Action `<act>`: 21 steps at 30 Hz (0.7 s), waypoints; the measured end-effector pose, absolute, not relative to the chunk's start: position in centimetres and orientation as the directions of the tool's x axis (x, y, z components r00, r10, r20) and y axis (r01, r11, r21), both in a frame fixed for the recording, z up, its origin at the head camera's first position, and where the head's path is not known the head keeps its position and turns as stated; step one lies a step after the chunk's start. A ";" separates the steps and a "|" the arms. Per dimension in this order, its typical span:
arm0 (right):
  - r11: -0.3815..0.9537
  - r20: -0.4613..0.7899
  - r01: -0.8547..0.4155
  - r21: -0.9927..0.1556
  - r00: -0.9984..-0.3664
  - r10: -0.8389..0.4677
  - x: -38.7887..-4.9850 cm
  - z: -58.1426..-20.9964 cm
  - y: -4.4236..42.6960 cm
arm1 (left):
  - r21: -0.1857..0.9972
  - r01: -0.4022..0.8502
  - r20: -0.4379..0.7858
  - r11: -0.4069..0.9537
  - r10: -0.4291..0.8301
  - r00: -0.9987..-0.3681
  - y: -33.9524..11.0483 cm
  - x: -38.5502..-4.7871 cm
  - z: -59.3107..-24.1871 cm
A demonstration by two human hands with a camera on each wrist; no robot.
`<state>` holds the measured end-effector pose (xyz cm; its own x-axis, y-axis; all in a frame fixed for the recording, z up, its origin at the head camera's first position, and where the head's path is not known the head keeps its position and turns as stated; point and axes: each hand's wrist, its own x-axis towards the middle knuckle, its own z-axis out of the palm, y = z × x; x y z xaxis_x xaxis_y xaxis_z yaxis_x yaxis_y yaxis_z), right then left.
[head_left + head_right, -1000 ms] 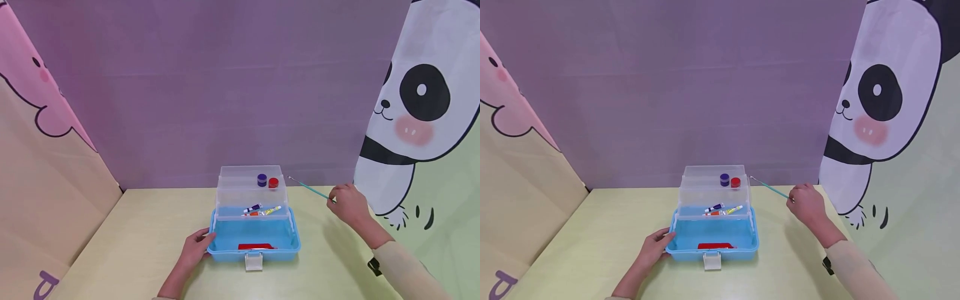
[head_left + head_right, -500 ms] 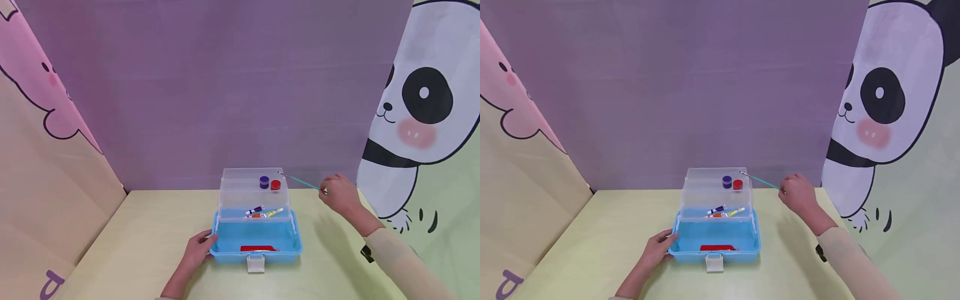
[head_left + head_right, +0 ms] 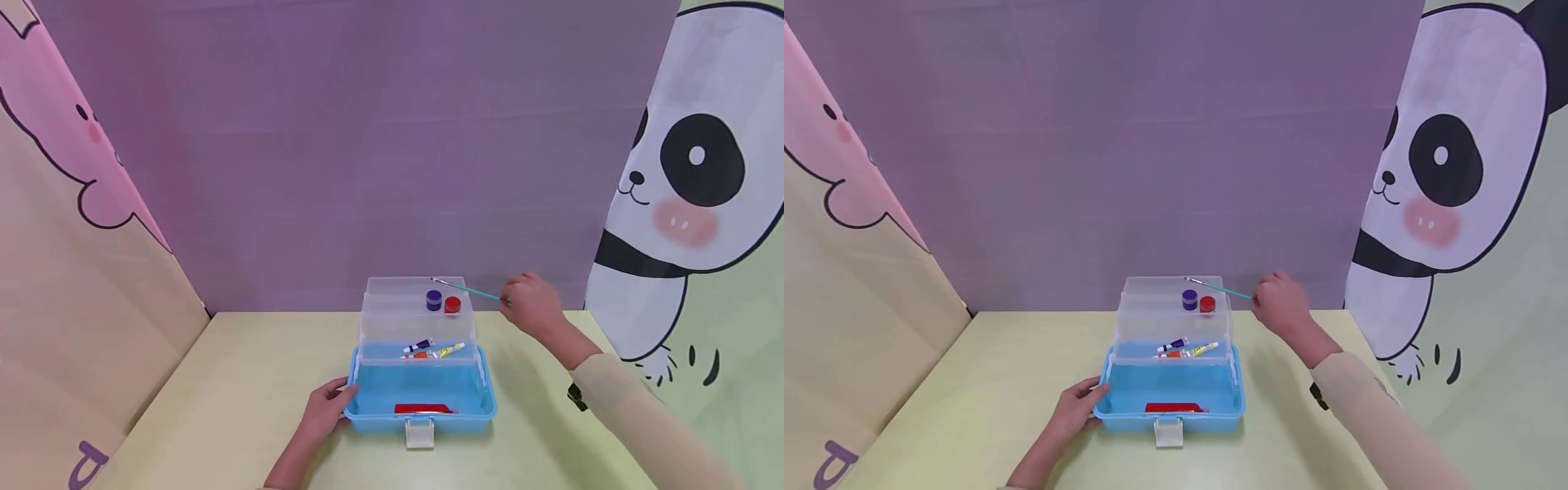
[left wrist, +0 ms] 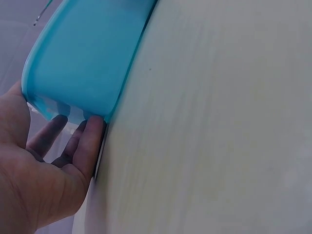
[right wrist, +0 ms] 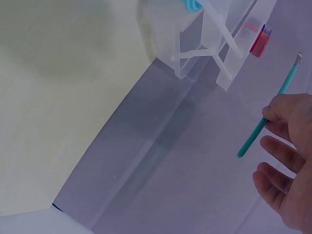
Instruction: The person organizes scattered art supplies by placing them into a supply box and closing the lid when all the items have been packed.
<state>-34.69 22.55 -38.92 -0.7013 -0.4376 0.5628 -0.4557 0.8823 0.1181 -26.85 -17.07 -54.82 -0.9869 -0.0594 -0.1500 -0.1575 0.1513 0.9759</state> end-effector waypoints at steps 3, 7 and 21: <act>0.879 0.548 -0.457 0.138 -0.704 -0.452 -35.1 -38.8 22.0 | 0.978 -0.147 -0.139 0.147 -0.058 -0.989 -17.0 -26.8 -54.7; 0.880 0.533 -0.456 0.136 -0.715 -0.453 -35.6 -38.6 21.3 | 0.980 -0.137 -0.128 0.144 -0.070 -0.989 -17.0 -26.8 -54.5; 0.871 0.480 -0.477 0.120 -0.740 -0.471 -36.7 -38.1 19.7 | 0.975 -0.151 -0.140 0.163 -0.079 -0.987 -16.8 -26.6 -54.8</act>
<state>-36.74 19.73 -38.09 -0.7396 -0.4713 0.4805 -0.4771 0.8707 0.1195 -26.59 -16.83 -54.75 -0.9870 -0.0794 -0.1400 -0.1514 0.1630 0.9750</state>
